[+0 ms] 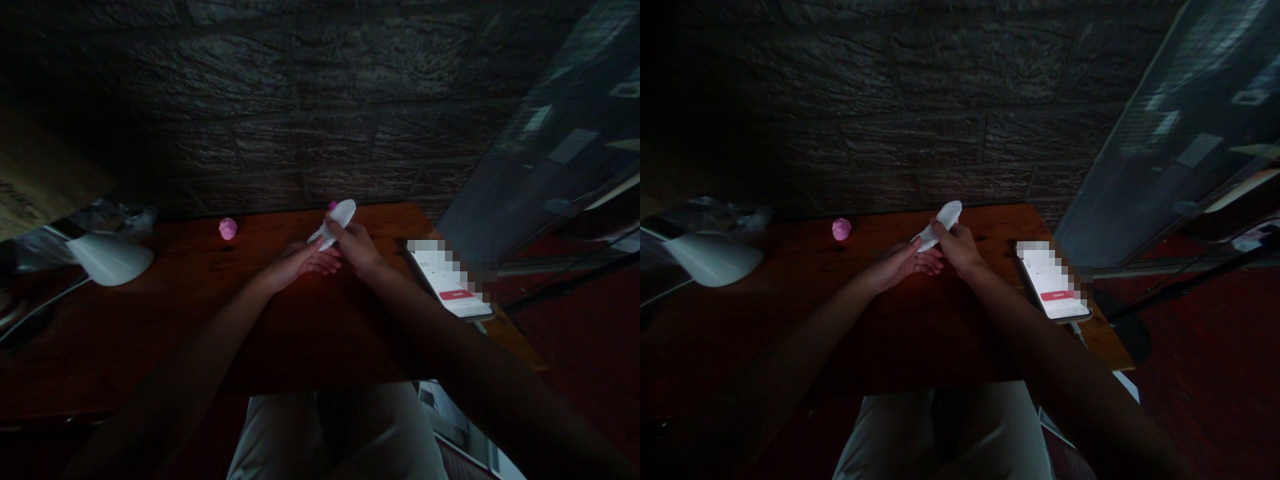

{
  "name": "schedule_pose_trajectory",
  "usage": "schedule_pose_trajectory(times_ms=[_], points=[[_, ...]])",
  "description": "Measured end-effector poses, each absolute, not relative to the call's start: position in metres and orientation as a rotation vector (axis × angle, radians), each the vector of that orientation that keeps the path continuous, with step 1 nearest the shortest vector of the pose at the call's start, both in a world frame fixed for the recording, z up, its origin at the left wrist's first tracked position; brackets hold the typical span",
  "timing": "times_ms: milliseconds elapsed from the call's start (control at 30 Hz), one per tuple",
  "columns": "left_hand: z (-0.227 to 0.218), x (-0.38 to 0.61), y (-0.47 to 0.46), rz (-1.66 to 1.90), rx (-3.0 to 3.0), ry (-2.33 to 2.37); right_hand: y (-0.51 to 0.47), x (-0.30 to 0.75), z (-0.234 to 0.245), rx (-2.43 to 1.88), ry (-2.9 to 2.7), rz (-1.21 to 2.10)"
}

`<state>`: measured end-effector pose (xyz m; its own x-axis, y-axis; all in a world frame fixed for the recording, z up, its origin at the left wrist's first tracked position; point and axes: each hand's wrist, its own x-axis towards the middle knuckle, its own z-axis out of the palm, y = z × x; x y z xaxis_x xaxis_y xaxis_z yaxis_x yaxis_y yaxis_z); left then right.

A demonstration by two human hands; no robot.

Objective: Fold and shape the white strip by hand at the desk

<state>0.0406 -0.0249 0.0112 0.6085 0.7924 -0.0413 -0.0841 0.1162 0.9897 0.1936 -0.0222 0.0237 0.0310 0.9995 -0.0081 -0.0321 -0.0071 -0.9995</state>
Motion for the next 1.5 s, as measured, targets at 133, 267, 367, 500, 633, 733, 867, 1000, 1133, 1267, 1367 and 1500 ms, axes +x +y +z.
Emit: schedule_pose_trajectory(times_ms=[133, 267, 367, 500, 633, 733, 867, 1000, 1133, 1267, 1367, 1500], points=[[0.011, 0.041, -0.025, 0.722, 1.309, 0.684, -0.022, 0.193, 0.024, -1.225, -1.17, 1.192], [0.011, 0.041, -0.025, 0.722, 1.318, 0.673, -0.024, 0.191, 0.025, -1.217, -1.158, 1.185], [0.01, 0.041, -0.025, 0.713, 1.351, 0.678, -0.025, 0.19, 0.025, -1.228, -1.163, 1.182], [0.007, 0.042, -0.025, 0.693, 1.408, 0.668, -0.024, 0.19, 0.023, -1.242, -1.179, 1.204], [0.004, 0.042, -0.023, 0.693, 1.425, 0.654, -0.023, 0.189, 0.021, -1.231, -1.181, 1.196], [0.004, 0.041, -0.023, 0.697, 1.417, 0.65, -0.023, 0.19, 0.021, -1.231, -1.178, 1.2], [0.008, 0.042, -0.025, 0.693, 1.404, 0.664, -0.023, 0.19, 0.021, -1.228, -1.179, 1.206], [0.012, 0.043, -0.028, 0.706, 1.385, 0.696, -0.023, 0.19, 0.022, -1.234, -1.191, 1.209], [0.014, 0.043, -0.029, 0.707, 1.382, 0.698, -0.025, 0.189, 0.024, -1.269, -1.204, 1.186], [0.012, 0.042, -0.027, 0.7, 1.384, 0.689, -0.026, 0.189, 0.024, -1.253, -1.22, 1.178], [0.011, 0.042, -0.027, 0.696, 1.388, 0.682, -0.025, 0.188, 0.022, -1.241, -1.217, 1.174], [0.011, 0.042, -0.027, 0.69, 1.388, 0.682, -0.025, 0.189, 0.021, -1.253, -1.213, 1.183]])
